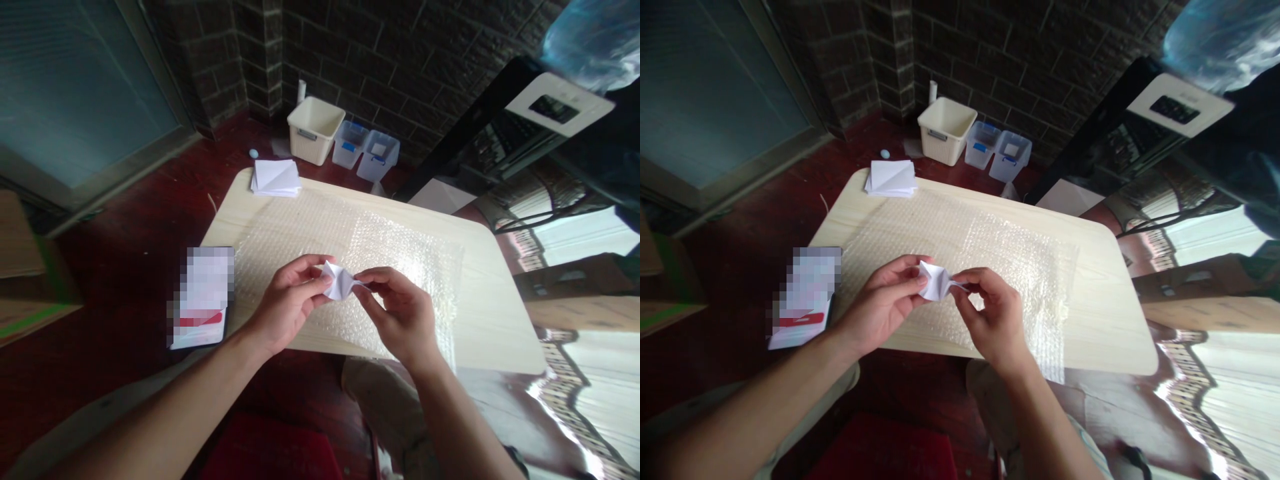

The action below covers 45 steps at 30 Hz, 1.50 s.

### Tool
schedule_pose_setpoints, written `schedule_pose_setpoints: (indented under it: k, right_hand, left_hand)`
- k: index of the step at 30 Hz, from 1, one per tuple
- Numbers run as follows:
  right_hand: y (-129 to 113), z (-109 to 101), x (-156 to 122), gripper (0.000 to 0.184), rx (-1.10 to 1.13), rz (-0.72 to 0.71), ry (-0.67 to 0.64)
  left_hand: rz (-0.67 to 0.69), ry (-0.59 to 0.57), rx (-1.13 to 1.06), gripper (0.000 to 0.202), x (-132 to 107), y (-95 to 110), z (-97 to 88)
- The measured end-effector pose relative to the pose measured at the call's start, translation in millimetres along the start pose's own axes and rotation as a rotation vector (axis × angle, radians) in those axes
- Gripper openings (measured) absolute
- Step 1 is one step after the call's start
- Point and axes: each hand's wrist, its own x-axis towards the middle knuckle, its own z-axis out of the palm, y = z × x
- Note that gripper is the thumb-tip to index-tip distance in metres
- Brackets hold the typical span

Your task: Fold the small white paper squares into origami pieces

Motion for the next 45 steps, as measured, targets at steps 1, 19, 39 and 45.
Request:
schedule_pose_setpoints:
  k: [1,19,39,45]
  right_hand:
    - [0,0,0,0.010,0.007,0.000,0.000]
    - [-11,2,0,0.008,0.114,-0.032,0.030]
    - [-4,0,-2,0.013,-0.016,-0.093,0.062]
    - [-3,0,-1,0.014,-0.007,-0.100,0.085]
  left_hand:
    - [0.002,-0.003,-0.020,0.026,0,1,0.7]
    - [-0.176,-0.013,-0.218,0.029,-4,0,4.1]
    - [0.171,0.041,0.325,0.035,-2,0,-4.3]
    - [0.305,-0.036,0.419,0.024,-1,-1,-5.4]
